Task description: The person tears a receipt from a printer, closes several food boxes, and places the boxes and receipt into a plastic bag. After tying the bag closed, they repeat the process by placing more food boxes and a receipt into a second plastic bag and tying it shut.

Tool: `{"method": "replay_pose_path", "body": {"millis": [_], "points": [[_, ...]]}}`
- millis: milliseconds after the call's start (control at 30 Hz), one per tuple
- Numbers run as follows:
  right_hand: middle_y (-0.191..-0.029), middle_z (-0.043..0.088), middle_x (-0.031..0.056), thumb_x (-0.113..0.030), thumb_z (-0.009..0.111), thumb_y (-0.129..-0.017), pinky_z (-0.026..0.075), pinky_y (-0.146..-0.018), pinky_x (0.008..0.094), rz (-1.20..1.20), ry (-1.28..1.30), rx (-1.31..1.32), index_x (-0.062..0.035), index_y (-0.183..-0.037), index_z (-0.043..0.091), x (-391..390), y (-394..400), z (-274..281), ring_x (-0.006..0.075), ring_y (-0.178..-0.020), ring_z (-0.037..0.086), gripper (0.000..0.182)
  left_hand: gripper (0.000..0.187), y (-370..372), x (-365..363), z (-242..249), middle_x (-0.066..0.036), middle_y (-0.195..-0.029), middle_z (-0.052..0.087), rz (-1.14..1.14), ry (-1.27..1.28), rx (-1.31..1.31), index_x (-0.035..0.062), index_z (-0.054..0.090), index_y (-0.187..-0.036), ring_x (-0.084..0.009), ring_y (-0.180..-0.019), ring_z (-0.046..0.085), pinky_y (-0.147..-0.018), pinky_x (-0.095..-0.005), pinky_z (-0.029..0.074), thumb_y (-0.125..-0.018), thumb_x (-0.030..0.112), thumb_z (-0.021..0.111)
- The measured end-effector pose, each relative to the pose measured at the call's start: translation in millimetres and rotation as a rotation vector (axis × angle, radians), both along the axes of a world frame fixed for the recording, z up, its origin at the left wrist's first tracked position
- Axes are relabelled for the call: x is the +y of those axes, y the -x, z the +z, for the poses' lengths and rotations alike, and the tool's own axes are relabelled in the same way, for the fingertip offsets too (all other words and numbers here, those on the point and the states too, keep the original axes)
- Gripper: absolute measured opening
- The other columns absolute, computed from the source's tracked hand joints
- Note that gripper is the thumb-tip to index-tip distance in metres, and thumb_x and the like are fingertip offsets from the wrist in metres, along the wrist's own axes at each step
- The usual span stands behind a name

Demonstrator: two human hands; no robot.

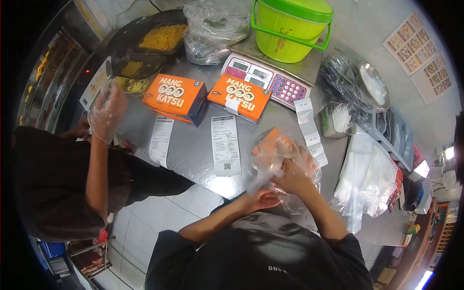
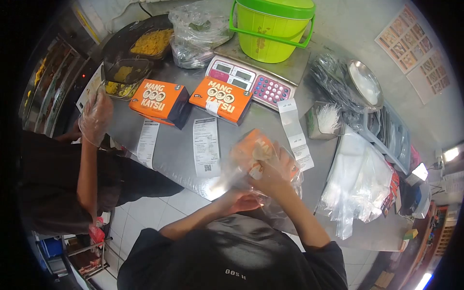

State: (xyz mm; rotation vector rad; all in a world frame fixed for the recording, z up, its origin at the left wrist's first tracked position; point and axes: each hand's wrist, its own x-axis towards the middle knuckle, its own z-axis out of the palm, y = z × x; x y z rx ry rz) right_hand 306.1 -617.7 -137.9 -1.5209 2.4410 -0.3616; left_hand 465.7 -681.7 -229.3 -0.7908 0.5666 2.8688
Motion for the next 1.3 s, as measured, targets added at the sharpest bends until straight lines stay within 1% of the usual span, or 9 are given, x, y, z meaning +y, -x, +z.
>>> {"method": "replay_pose_path", "body": {"millis": [133,300,367,467,567,833,933,1100,1300], "points": [[-0.131,0.046,0.0267,-0.037,0.075,-0.070,0.028,-0.103,0.0482,0.239,-0.148,-0.324,-0.0138,-0.118,0.063,8,4,53,0.0402,-0.127,0.035,0.055,0.061,-37,-26,36,-0.014,-0.111,0.056,0.219,0.796,-0.090,-0.0006,0.042,-0.127,-0.0266,-0.109,0.053,-0.093,-0.0361,0.044,-0.078,0.017,0.075],[-0.087,0.065,0.0152,-0.036,0.070,-0.078,0.049,-0.074,0.0354,0.417,-0.076,-0.526,-0.0018,-0.096,0.065,-81,49,126,0.0259,-0.088,0.064,0.039,0.069,-21,-31,116,-0.012,-0.102,0.052,0.429,1.845,0.068,-0.0003,0.037,-0.128,-0.0291,-0.100,0.048,-0.087,-0.0358,0.040,-0.072,0.011,0.077],[-0.102,0.061,0.0206,-0.044,0.076,-0.069,0.046,-0.085,0.0384,0.343,0.407,-0.229,-0.0027,-0.111,0.060,-149,52,81,0.0318,-0.102,0.058,0.061,0.061,-8,-26,108,-0.012,-0.099,0.051,0.541,1.849,0.043,0.0003,0.045,-0.123,-0.0297,-0.094,0.048,-0.080,-0.0362,0.040,-0.070,0.005,0.075],[-0.128,0.046,0.0221,-0.052,0.081,-0.051,0.034,-0.092,0.0614,0.261,0.227,0.344,-0.0192,-0.137,0.044,-223,49,-21,0.0410,-0.118,0.044,0.099,0.040,-12,-37,115,-0.012,-0.095,0.052,0.470,2.112,0.018,0.0038,0.059,-0.105,-0.0288,-0.085,0.049,-0.071,-0.0346,0.040,-0.067,0.000,0.071],[-0.130,0.043,0.0207,-0.047,0.079,-0.051,0.031,-0.091,0.0655,0.269,0.001,0.236,-0.0275,-0.139,0.043,-241,53,-30,0.0415,-0.119,0.040,0.097,0.023,-23,-40,129,-0.011,-0.088,0.054,0.618,1.975,0.046,0.0044,0.063,-0.085,-0.0272,-0.077,0.052,-0.064,-0.0336,0.041,-0.065,-0.007,0.064],[-0.126,0.045,0.0216,-0.034,0.078,-0.057,0.036,-0.095,0.0482,0.201,0.214,0.183,-0.0266,-0.137,0.047,-131,32,111,0.0372,-0.119,0.041,0.086,0.017,-34,-69,117,-0.013,-0.089,0.055,0.230,1.659,0.326,0.0016,0.052,-0.079,-0.0275,-0.081,0.054,-0.073,-0.0329,0.044,-0.066,-0.008,0.056],[-0.119,0.049,0.0226,-0.031,0.078,-0.053,0.037,-0.092,0.0466,0.257,0.402,0.041,-0.0216,-0.133,0.051,-71,9,167,0.0383,-0.109,0.048,0.085,0.024,-52,-64,111,-0.010,-0.094,0.054,0.419,0.985,0.383,0.0051,0.053,-0.087,-0.0272,-0.087,0.052,-0.081,-0.0357,0.040,-0.067,0.005,0.065],[-0.122,0.047,0.0250,-0.020,0.080,-0.041,0.041,-0.090,0.0449,0.238,0.398,-0.121,-0.0112,-0.124,0.060,2,-36,190,0.0399,-0.104,0.050,0.086,0.030,-35,-41,112,-0.006,-0.093,0.053,0.160,2.142,0.236,0.0065,0.052,-0.090,-0.0268,-0.088,0.051,-0.082,-0.0384,0.040,-0.067,0.013,0.070],[-0.124,0.048,0.0215,-0.021,0.082,-0.041,0.039,-0.090,0.0440,0.238,0.146,-0.108,-0.0181,-0.118,0.065,66,-21,187,0.0374,-0.105,0.050,0.078,0.020,-4,-47,87,-0.005,-0.090,0.056,0.338,2.236,0.287,0.0046,0.051,-0.088,-0.0244,-0.086,0.055,-0.077,-0.0371,0.042,-0.074,0.005,0.065]]}}
